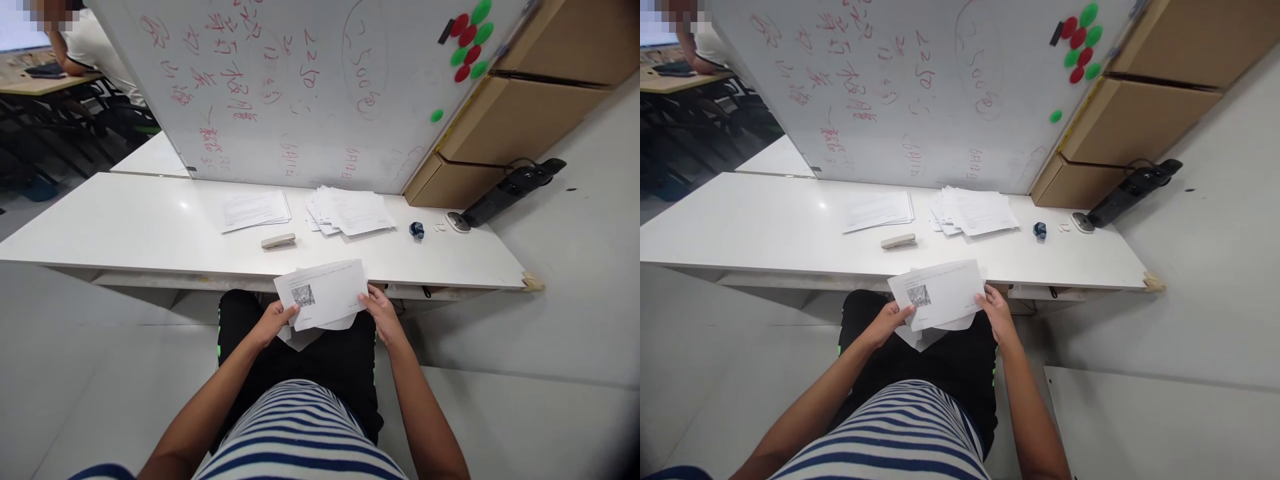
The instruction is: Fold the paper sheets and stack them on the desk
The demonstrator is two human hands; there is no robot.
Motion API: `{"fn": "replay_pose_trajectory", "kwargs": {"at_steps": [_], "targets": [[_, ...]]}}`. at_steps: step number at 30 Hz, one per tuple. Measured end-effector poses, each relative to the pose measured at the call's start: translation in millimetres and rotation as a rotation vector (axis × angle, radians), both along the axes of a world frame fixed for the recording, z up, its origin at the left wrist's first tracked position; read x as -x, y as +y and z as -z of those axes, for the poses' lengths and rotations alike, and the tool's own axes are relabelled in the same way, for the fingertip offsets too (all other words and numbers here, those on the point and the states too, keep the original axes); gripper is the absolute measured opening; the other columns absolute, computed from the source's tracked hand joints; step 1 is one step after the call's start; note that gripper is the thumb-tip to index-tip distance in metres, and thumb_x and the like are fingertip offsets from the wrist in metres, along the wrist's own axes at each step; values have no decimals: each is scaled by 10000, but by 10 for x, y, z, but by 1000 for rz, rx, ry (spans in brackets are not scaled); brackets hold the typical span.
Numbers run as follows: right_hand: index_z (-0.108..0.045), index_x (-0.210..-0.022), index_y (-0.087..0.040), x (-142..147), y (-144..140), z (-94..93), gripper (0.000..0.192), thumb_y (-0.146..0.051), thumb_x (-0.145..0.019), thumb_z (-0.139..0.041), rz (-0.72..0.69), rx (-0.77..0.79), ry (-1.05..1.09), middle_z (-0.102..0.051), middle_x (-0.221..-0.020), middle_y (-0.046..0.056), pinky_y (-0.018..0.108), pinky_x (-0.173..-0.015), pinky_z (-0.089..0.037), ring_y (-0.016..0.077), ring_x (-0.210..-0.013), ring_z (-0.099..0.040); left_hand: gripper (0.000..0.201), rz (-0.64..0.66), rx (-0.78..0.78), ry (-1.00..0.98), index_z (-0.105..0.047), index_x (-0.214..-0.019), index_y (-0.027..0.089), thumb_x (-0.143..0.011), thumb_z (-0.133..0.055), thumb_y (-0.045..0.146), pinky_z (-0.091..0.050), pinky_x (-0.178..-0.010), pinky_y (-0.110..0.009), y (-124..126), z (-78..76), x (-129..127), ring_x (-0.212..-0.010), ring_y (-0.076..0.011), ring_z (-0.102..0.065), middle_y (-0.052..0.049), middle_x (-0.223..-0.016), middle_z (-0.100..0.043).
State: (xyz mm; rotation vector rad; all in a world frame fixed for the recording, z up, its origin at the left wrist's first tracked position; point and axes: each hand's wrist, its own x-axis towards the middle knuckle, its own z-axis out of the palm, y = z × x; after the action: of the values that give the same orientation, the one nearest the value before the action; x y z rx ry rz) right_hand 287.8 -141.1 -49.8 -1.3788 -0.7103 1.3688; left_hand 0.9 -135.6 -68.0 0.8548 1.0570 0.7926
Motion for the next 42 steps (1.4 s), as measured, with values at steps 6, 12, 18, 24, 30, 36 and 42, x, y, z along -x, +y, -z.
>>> {"fn": "replay_pose_trajectory", "kwargs": {"at_steps": [6,12,18,24,30,36,42], "targets": [[-639,-931,-208,10,192,-300,404,-459,-663,-806,-7,-235,-145,-725,-1017,64,400,-936,-503,223,-983,-651,534,-47,-209,103,-714,-1099,144,-733,-745,531,-476,-999,-459,207,-268,-18,-1139,-323,-630,-120,-1188,-704],[-557,-1089,-220,111,730,-815,419,-460,-778,-703,132,-599,-420,-671,-1086,85,372,-943,-489,220,-1061,-626,434,-233,-496,278,-750,-995,164,-717,-762,497,-488,-972,-440,820,-756,-92,-1085,-321,-650,-85,-1069,-748],[-364,-1409,-223,290,1108,-623,756,-423,-764,-702,-85,-560,-460,-560,-1347,134,400,-1015,-455,228,-1203,-561,467,-307,-581,238,-709,-1061,143,-722,-766,460,-500,-939,-414,1169,-695,10,-1049,-290,-661,-107,-1096,-733],[-419,-1388,-204,395,1211,-446,729,-397,-753,-720,-155,-520,-301,-604,-1309,136,408,-1015,-456,225,-1175,-593,474,-300,-610,248,-692,-1094,159,-745,-742,475,-518,-892,-375,1199,-661,83,-1056,-276,-656,-111,-1117,-723],[-639,-1077,-177,379,1287,-352,490,-423,-676,-776,-146,-424,-145,-704,-1134,91,416,-999,-461,232,-1081,-638,501,-287,-505,152,-713,-1078,146,-694,-787,459,-503,-935,-412,1255,-595,86,-1069,-289,-654,-119,-1120,-725],[-671,-1093,-174,407,1216,-428,520,-444,-663,-782,-217,-370,-320,-719,-1086,74,440,-960,-485,260,-1034,-650,458,-221,-494,246,-740,-1021,141,-712,-763,477,-489,-950,-428,1220,-556,16,-1070,-304,-649,-112,-1088,-735],[-692,-1085,-175,516,1079,-444,447,-485,-764,-666,-153,-343,-460,-725,-1076,69,428,-990,-483,260,-1087,-637,350,-226,-587,356,-742,-1000,162,-795,-677,438,-490,-938,-399,1087,-608,-134,-1047,-287,-650,-69,-1031,-745]]}}
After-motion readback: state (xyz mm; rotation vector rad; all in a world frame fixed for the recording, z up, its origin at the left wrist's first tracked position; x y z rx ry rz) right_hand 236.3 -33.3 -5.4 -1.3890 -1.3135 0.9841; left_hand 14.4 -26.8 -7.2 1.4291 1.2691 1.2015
